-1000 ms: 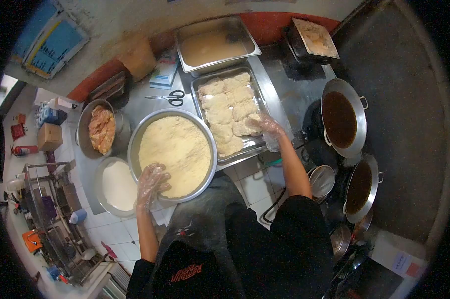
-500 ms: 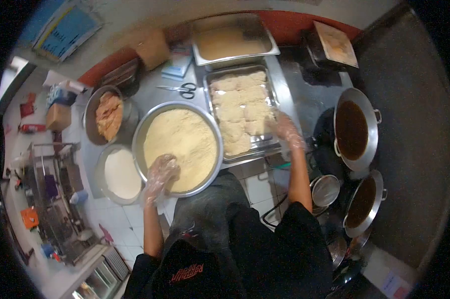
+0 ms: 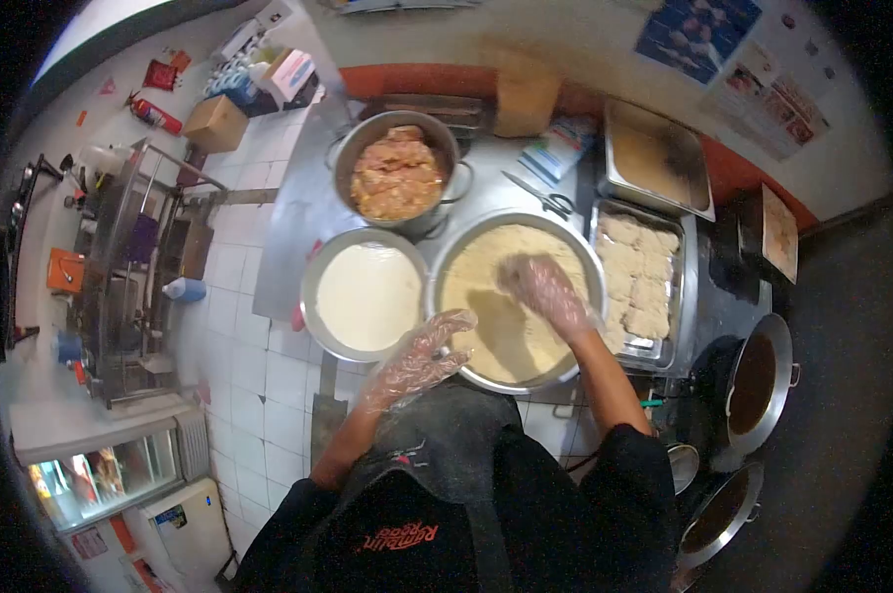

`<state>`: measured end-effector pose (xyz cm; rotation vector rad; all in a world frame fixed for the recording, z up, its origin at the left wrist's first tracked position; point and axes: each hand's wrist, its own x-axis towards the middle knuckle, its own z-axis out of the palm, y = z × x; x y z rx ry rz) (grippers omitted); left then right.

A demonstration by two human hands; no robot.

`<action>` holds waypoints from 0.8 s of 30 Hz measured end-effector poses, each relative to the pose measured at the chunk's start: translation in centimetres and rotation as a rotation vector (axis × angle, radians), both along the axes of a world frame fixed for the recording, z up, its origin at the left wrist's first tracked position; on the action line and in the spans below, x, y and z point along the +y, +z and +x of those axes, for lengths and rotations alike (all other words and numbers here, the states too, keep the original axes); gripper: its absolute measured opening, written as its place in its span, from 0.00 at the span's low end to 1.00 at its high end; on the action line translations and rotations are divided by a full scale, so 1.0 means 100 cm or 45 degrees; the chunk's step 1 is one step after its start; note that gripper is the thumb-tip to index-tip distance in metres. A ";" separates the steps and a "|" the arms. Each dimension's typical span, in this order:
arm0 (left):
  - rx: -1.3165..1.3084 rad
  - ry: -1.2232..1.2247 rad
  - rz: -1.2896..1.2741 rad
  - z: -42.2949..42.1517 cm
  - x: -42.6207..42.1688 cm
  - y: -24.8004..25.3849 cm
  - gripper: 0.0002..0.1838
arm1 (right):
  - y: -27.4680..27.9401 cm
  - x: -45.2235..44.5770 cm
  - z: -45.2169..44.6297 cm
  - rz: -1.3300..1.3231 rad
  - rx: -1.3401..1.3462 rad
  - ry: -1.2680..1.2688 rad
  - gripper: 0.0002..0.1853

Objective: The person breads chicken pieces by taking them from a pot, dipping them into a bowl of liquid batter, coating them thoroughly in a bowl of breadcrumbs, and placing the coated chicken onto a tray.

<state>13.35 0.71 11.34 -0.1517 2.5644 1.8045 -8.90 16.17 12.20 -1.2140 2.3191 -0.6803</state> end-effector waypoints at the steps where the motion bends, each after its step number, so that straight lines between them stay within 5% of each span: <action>1: -0.006 0.020 -0.117 0.011 -0.016 0.007 0.23 | 0.018 -0.039 0.001 0.109 0.051 -0.050 0.10; 5: 0.031 0.167 -0.027 0.060 -0.080 0.003 0.24 | -0.030 -0.185 -0.030 -0.399 0.469 0.170 0.15; 8: 0.063 0.213 -0.104 0.094 -0.123 0.013 0.23 | -0.063 -0.267 -0.040 0.065 0.394 0.141 0.19; 10: 0.032 0.249 -0.072 0.115 -0.145 0.015 0.23 | -0.088 -0.292 -0.040 0.492 0.343 0.448 0.23; 17: -0.004 0.382 0.111 0.141 -0.189 0.010 0.26 | -0.047 -0.269 -0.062 0.546 0.233 0.277 0.18; 19: -0.008 0.389 0.185 0.134 -0.201 0.008 0.26 | -0.078 -0.264 -0.091 0.574 0.590 0.479 0.19; 20: -0.014 0.363 0.203 0.130 -0.206 0.006 0.26 | -0.063 -0.263 -0.083 0.577 0.594 0.463 0.19; 22: -0.017 0.306 0.222 0.118 -0.214 0.002 0.26 | -0.039 -0.253 -0.065 -0.087 0.178 -0.284 0.18; 24: 0.001 0.205 0.218 0.101 -0.219 -0.001 0.27 | -0.039 -0.245 -0.085 -0.104 0.168 -0.334 0.18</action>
